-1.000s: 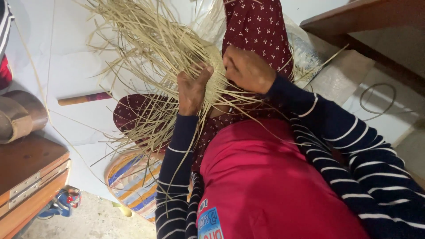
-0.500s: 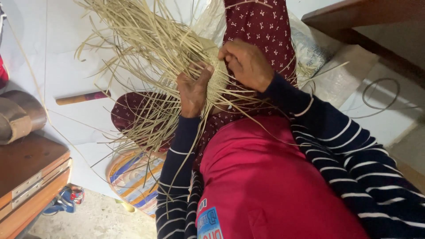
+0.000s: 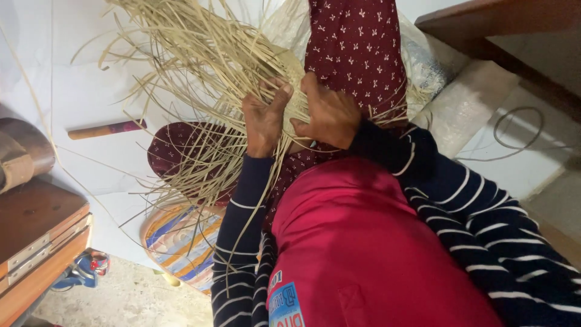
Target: Weaving dried plant fibers into a basket structure using hand manipulation.
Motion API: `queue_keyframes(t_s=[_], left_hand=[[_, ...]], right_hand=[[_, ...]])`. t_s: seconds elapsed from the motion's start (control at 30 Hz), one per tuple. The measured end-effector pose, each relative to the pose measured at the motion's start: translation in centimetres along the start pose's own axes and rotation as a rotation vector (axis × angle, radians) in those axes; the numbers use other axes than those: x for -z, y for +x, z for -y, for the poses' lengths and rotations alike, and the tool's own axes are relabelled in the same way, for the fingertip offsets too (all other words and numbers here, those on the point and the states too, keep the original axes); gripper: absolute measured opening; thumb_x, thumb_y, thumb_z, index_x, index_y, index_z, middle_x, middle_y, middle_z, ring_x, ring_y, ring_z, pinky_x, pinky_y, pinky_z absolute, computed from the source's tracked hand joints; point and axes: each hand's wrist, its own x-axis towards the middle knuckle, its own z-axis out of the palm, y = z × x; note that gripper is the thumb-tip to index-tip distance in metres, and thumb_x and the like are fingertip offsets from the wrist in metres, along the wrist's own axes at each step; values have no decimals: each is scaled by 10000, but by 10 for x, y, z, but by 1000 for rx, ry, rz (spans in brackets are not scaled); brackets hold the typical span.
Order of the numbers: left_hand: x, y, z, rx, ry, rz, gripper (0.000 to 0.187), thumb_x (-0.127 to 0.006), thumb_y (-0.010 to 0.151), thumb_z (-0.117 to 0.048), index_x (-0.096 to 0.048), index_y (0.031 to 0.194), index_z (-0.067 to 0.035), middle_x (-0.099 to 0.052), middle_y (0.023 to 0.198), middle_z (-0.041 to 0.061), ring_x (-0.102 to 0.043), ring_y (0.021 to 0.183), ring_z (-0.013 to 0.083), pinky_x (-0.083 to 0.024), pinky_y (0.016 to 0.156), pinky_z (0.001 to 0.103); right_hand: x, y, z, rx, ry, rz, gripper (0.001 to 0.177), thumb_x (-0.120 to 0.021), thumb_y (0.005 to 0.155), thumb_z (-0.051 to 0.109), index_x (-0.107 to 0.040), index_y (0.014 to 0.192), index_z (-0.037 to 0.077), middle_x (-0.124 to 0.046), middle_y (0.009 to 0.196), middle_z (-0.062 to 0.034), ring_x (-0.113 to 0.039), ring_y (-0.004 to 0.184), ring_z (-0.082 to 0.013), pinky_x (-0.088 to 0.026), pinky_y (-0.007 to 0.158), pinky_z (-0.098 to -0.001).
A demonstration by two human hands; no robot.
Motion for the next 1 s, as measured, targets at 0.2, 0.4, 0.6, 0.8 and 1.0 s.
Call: queue_keyframes(t_s=[0.2, 0.4, 0.6, 0.8, 1.0], left_hand=[[20, -2, -4, 51, 59, 125, 128, -677, 857, -91, -654, 941, 2, -595, 738, 49, -508, 722, 128, -421, 701, 326], [31, -14, -36, 101, 142, 257, 286, -688, 857, -133, -601, 1107, -23, -626, 881, 150, -598, 802, 226, -469, 814, 425], [69, -46, -44, 107, 363, 86, 321, -552, 933, -122, -464, 1195, 41, -572, 1065, 245, -613, 952, 364, -511, 869, 443], [126, -87, -59, 415, 140, 419, 711, -298, 901, -594, -450, 1198, 33, -602, 979, 239, -596, 920, 334, -487, 784, 438], [76, -75, -67, -291, 1114, 31, 341, -493, 984, -300, -591, 1125, -6, -572, 987, 186, -577, 911, 292, -491, 774, 348]], right_hand=[[-11, 1, 3, -50, 28, -19, 463, -630, 847, 358, -314, 1093, 126, -666, 835, -225, -662, 832, -423, -500, 747, -538], [-13, 6, -2, -35, 66, 12, 466, -604, 857, 366, -305, 1108, 112, -652, 805, -257, -660, 797, -439, -506, 704, -555], [-17, 8, -1, -81, 62, -26, 467, -615, 845, 388, -325, 1109, 134, -652, 775, -262, -656, 800, -450, -501, 712, -544], [-10, 5, 8, -52, 80, -27, 454, -604, 847, 368, -336, 1102, 104, -647, 760, -285, -659, 775, -455, -504, 683, -542], [-11, 3, 6, -65, 29, -14, 480, -606, 848, 387, -334, 1131, 110, -647, 765, -272, -654, 800, -457, -497, 704, -548]])
